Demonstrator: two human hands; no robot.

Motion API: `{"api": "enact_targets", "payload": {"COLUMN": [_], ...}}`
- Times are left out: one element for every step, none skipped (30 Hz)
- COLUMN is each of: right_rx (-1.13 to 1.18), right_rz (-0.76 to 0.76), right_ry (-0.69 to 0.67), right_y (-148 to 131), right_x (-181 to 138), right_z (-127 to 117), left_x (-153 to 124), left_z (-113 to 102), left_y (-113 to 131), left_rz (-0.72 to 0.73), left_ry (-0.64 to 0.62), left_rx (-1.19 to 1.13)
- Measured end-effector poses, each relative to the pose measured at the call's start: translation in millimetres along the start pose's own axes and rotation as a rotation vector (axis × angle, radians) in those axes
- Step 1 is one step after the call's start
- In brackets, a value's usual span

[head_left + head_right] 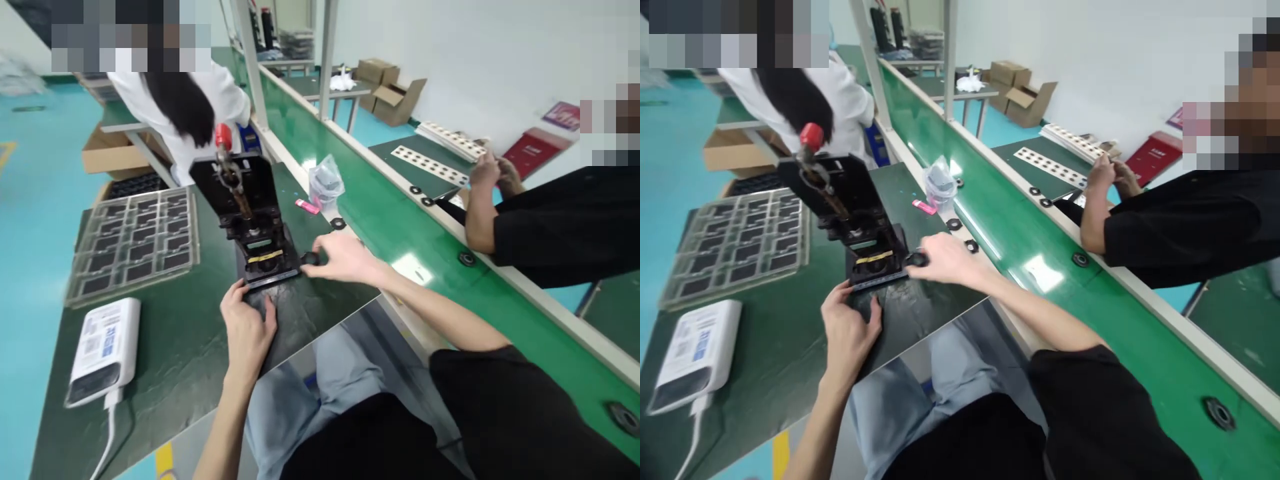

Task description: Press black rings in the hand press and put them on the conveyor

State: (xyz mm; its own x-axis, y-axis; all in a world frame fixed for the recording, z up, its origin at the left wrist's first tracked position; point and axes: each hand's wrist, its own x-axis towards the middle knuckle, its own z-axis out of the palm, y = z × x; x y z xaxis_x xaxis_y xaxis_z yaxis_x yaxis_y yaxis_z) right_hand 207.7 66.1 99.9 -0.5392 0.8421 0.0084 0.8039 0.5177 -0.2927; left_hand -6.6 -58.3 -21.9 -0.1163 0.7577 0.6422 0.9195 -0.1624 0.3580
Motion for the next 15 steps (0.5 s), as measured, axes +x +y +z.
{"api": "enact_targets", "payload": {"right_rx": [-0.012, -0.042, -0.095, -0.146, -0.185, -0.209, -0.231, -0.244, -0.25, -0.255, -0.257, -0.261, -0.268, -0.283, -0.299], "right_rz": [0.092, 0.214, 0.352, 0.465, 0.563, 0.641, 0.708, 0.765, 0.807, 0.836, 0.85, 0.851, 0.838, 0.814, 0.78], "right_ry": [0.039, 0.086, 0.136, 0.194, 0.233, 0.253, 0.267, 0.267, 0.262, 0.255, 0.247, 0.24, 0.238, 0.241, 0.247], "right_y": [27, 58, 90, 123, 155, 185, 213, 236, 256, 272, 284, 294, 301, 306, 310], "right_x": [-6, -9, -8, -3, 4, 15, 26, 38, 49, 59, 68, 75, 81, 85, 88], "right_z": [-11, -23, -34, -44, -53, -60, -66, -69, -71, -71, -69, -66, -62, -58, -53], "left_x": [1, 3, 4, 5, 5, 6, 6, 5, 5, 5, 4, 5, 6, 8, 11], "left_z": [-2, -4, -5, -6, -6, -6, -6, -5, -5, -5, -6, -6, -6, -6, -5], "left_y": [3, 7, 10, 14, 18, 23, 27, 31, 35, 40, 45, 50, 56, 61, 67], "left_rz": [0.018, 0.032, 0.045, 0.065, 0.092, 0.128, 0.165, 0.197, 0.22, 0.237, 0.248, 0.255, 0.258, 0.261, 0.259], "left_ry": [0.011, 0.022, 0.029, 0.031, 0.023, 0.004, -0.022, -0.053, -0.083, -0.113, -0.142, -0.169, -0.197, -0.224, -0.248], "left_rx": [0.019, 0.036, 0.05, 0.06, 0.065, 0.066, 0.063, 0.06, 0.057, 0.054, 0.048, 0.04, 0.027, 0.01, -0.009]}}
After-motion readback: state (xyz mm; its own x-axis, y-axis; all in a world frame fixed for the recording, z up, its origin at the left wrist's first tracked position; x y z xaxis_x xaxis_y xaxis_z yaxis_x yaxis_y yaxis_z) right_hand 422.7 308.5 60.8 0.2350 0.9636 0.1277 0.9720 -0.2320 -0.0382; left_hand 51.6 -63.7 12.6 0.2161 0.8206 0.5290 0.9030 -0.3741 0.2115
